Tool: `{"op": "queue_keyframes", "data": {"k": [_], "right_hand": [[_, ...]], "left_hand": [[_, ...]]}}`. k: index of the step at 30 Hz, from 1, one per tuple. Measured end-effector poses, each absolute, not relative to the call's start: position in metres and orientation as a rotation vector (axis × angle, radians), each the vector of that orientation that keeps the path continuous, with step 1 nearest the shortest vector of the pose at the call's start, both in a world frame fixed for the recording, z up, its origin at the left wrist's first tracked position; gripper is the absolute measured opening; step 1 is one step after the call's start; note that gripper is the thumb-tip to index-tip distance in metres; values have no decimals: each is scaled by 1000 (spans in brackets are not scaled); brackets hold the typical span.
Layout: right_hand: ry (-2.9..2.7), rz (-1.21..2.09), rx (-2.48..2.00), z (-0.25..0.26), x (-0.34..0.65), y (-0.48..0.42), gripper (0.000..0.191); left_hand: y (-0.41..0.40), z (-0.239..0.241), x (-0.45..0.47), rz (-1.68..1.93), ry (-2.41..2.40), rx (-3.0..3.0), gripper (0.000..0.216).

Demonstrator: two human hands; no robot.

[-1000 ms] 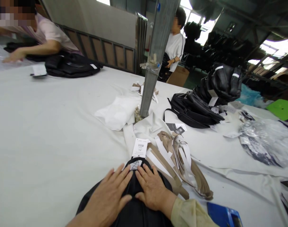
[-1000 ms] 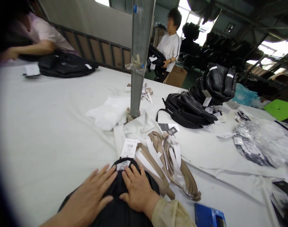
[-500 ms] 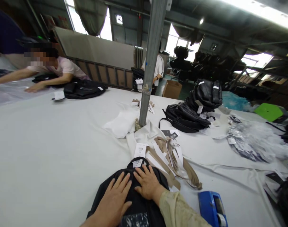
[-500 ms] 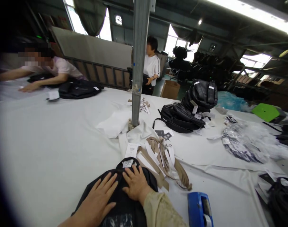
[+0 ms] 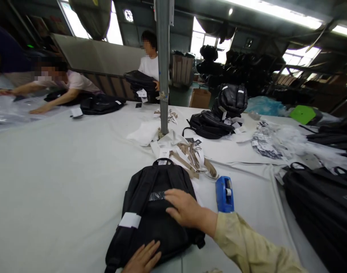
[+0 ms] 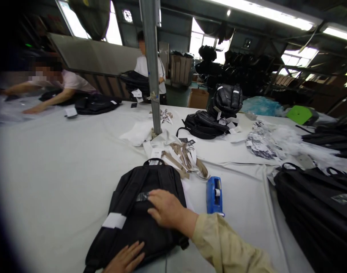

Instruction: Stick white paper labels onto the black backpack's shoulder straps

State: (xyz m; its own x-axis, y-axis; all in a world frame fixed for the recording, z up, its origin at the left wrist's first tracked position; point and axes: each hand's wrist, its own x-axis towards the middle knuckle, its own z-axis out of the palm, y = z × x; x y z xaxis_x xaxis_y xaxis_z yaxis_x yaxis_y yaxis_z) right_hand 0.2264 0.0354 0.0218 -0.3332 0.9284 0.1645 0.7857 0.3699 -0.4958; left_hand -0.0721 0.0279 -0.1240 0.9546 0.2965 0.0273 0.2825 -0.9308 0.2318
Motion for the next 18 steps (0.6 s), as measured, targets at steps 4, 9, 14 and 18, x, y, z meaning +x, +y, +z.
{"op": "queue_keyframes", "data": {"k": [4, 9, 14, 18], "right_hand": [[-2431, 726, -1378, -28, 208, -59, 67], [-2394, 499, -1802, -88, 213, -80, 56], [-2511, 412, -1721, -79, 224, -57, 49], [-2667, 452, -1628, -52, 230, -43, 40]], "left_hand": [[27, -114, -71, 110, 665, 2836, 82], [27, -85, -54, -255, 933, 2829, 79], [39, -58, -56, -365, 824, 2749, 84], [53, -34, -65, -462, 814, 2736, 83]]}}
